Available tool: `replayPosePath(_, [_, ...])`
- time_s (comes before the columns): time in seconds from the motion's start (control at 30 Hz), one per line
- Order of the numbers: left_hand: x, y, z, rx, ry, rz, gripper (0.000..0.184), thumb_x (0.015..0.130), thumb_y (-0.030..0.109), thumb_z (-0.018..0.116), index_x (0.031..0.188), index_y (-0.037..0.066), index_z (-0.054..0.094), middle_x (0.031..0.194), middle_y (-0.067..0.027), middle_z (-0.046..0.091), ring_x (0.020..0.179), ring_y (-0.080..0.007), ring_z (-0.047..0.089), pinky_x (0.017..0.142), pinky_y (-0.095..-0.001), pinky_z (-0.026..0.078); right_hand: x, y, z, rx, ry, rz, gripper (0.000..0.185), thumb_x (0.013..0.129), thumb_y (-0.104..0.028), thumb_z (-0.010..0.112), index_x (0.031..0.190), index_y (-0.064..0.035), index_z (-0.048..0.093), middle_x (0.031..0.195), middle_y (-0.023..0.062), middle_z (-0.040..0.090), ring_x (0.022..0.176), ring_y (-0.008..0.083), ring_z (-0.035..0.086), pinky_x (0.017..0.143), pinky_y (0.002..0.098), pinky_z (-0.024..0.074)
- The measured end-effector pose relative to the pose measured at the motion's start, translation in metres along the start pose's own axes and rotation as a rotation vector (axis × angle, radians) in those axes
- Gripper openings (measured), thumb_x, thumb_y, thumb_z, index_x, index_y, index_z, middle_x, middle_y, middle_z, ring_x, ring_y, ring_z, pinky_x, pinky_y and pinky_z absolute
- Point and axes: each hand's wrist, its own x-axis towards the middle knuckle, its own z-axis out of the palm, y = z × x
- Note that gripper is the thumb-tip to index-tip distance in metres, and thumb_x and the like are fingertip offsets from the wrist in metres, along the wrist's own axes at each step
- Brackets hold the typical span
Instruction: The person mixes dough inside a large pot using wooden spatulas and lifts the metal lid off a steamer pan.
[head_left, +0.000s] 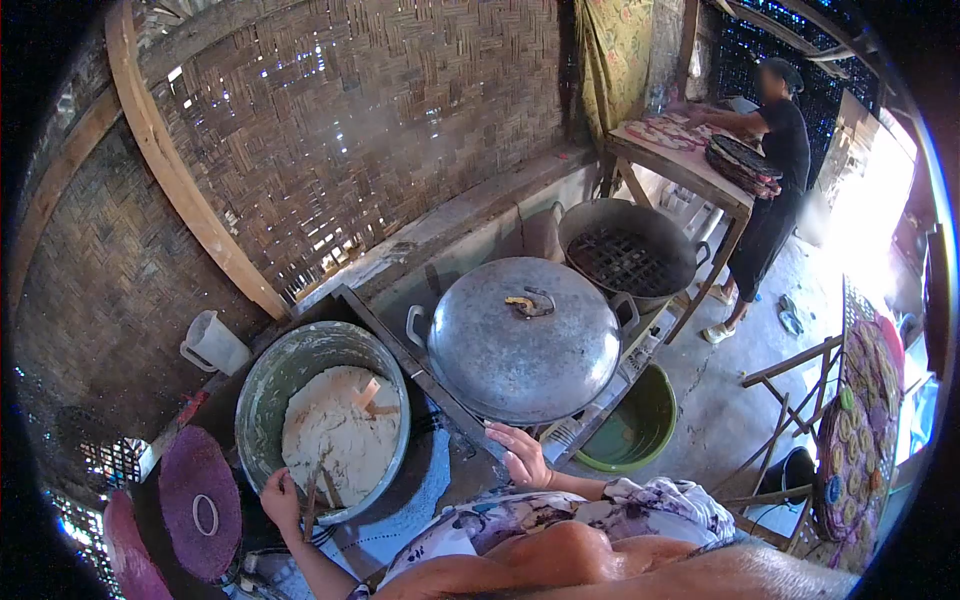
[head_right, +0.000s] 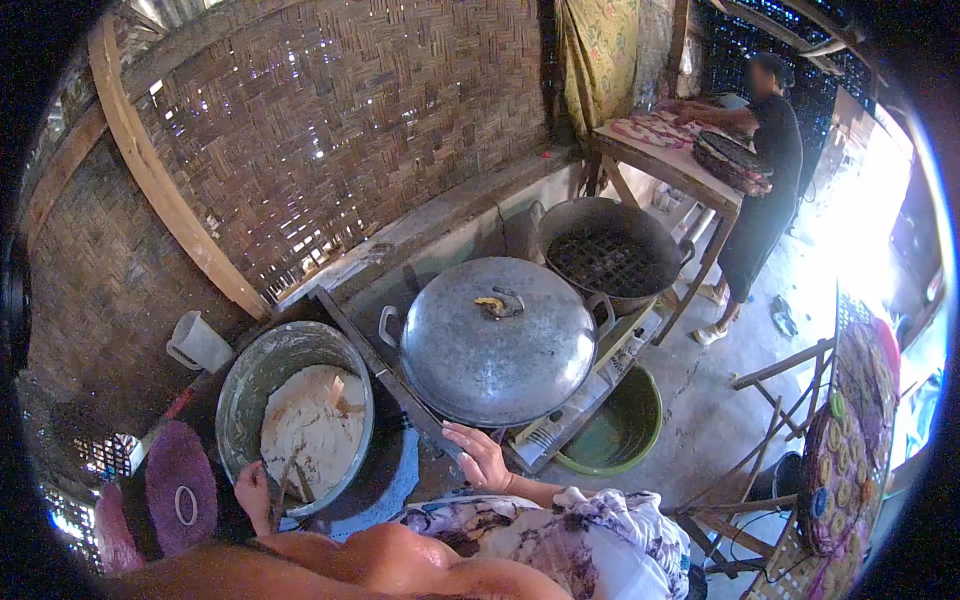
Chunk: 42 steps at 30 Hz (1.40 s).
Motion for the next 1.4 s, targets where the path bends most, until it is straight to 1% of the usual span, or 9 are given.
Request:
replayPosePath(0.67, [0.000, -0.009, 0.003, 0.000, -0.031, -0.035, 0.018, 0.078, 0.015, 0.059, 0.092, 0.005, 0.066, 0.083, -0.0157, 0.066, 0.076, -0.0306, 0.064, 0.068, -0.0373, 0.048, 0.001, -0.002, -0.001, -0.024, -0.007, -0.015, 0.041, 0.082, -0.014, 0.039, 0.116, 0.0051, 0.052, 0.120, 0.0252, 0.051, 0.106, 0.0388, 0.053, 0.092, 0.0413, 0.0409])
replayPosePath(0.73, [0.001, 0.006, -0.004, -0.025, -0.042, -0.052, 0.018, 0.079, 0.015, 0.059, 0.092, 0.004, 0.066, 0.083, -0.0157, 0.066, 0.076, -0.0309, 0.064, 0.068, -0.0375, 0.048, 0.001, -0.002, -0.001, -0.028, -0.006, -0.011, 0.041, 0.082, -0.014, 0.039, 0.116, 0.0050, 0.052, 0.120, 0.0253, 0.051, 0.106, 0.0389, 0.053, 0.092, 0.0412, 0.0409])
replayPosePath(0.83, [0.001, 0.000, -0.001, 0.014, -0.008, 0.020, 0.018, 0.079, 0.015, 0.059, 0.091, 0.004, 0.066, 0.084, -0.0155, 0.066, 0.077, -0.0308, 0.064, 0.069, -0.0375, 0.048, 0.003, -0.005, -0.002, -0.020, -0.005, -0.006, 0.041, 0.082, -0.014, 0.039, 0.116, 0.0050, 0.052, 0.119, 0.0253, 0.051, 0.106, 0.0389, 0.053, 0.092, 0.0413, 0.0410])
replayPosePath(1.03, [0.000, 0.000, -0.001, -0.002, -0.006, 0.031, 0.018, 0.079, 0.015, 0.059, 0.091, 0.004, 0.065, 0.085, -0.0154, 0.066, 0.078, -0.0307, 0.064, 0.070, -0.0367, 0.049, 0.003, -0.003, -0.002, -0.017, -0.007, -0.019, 0.041, 0.082, -0.014, 0.039, 0.116, 0.0053, 0.052, 0.119, 0.0256, 0.051, 0.106, 0.0389, 0.053, 0.092, 0.0414, 0.0409])
replayPosePath(1.13, [0.000, -0.006, 0.003, 0.011, 0.006, 0.026, 0.018, 0.078, 0.015, 0.059, 0.091, 0.004, 0.066, 0.084, -0.0147, 0.066, 0.077, -0.0300, 0.064, 0.070, -0.0360, 0.049, 0.003, -0.002, -0.001, -0.010, -0.003, -0.015, 0.041, 0.083, -0.017, 0.042, 0.116, 0.0052, 0.052, 0.119, 0.0252, 0.051, 0.106, 0.0393, 0.053, 0.093, 0.0417, 0.0404])
replayPosePath(1.23, [-0.001, -0.005, 0.004, -0.025, 0.001, -0.044, 0.017, 0.078, 0.016, 0.059, 0.090, 0.006, 0.066, 0.082, -0.0148, 0.066, 0.075, -0.0295, 0.064, 0.068, -0.0363, 0.049, 0.011, -0.010, -0.014, -0.025, -0.106, 0.037, 0.044, 0.083, -0.024, 0.047, 0.118, 0.0020, 0.052, 0.115, 0.0230, 0.055, 0.105, 0.0380, 0.054, 0.092, 0.0423, 0.0411])
replayPosePath(1.33, [0.000, 0.005, -0.004, 0.037, -0.045, -0.042, 0.016, 0.078, 0.017, 0.059, 0.089, 0.007, 0.067, 0.078, -0.0152, 0.065, 0.072, -0.0296, 0.064, 0.067, -0.0366, 0.049, 0.039, -0.006, -0.038, 0.119, -0.124, 0.091, 0.047, 0.082, -0.033, 0.053, 0.118, -0.0018, 0.053, 0.109, 0.0200, 0.059, 0.101, 0.0352, 0.056, 0.090, 0.0428, 0.0426])
replayPosePath(1.37, [0.002, 0.011, -0.008, 0.081, -0.096, -0.089, 0.016, 0.078, 0.018, 0.059, 0.089, 0.009, 0.068, 0.076, -0.0151, 0.064, 0.070, -0.0300, 0.063, 0.066, -0.0369, 0.049, 0.055, -0.003, -0.048, -0.093, -0.112, 0.078, 0.047, 0.081, -0.033, 0.056, 0.117, -0.0027, 0.054, 0.106, 0.0190, 0.060, 0.100, 0.0345, 0.056, 0.088, 0.0429, 0.0433])
replayPosePath(1.4, [0.001, 0.008, -0.007, 0.076, -0.063, -0.073, 0.016, 0.078, 0.018, 0.059, 0.089, 0.010, 0.068, 0.077, -0.0150, 0.065, 0.070, -0.0300, 0.063, 0.066, -0.0369, 0.049, 0.075, 0.001, -0.057, -0.306, -0.099, 0.062, 0.047, 0.080, -0.033, 0.059, 0.116, -0.0037, 0.054, 0.103, 0.0180, 0.062, 0.098, 0.0337, 0.057, 0.087, 0.0431, 0.0439])
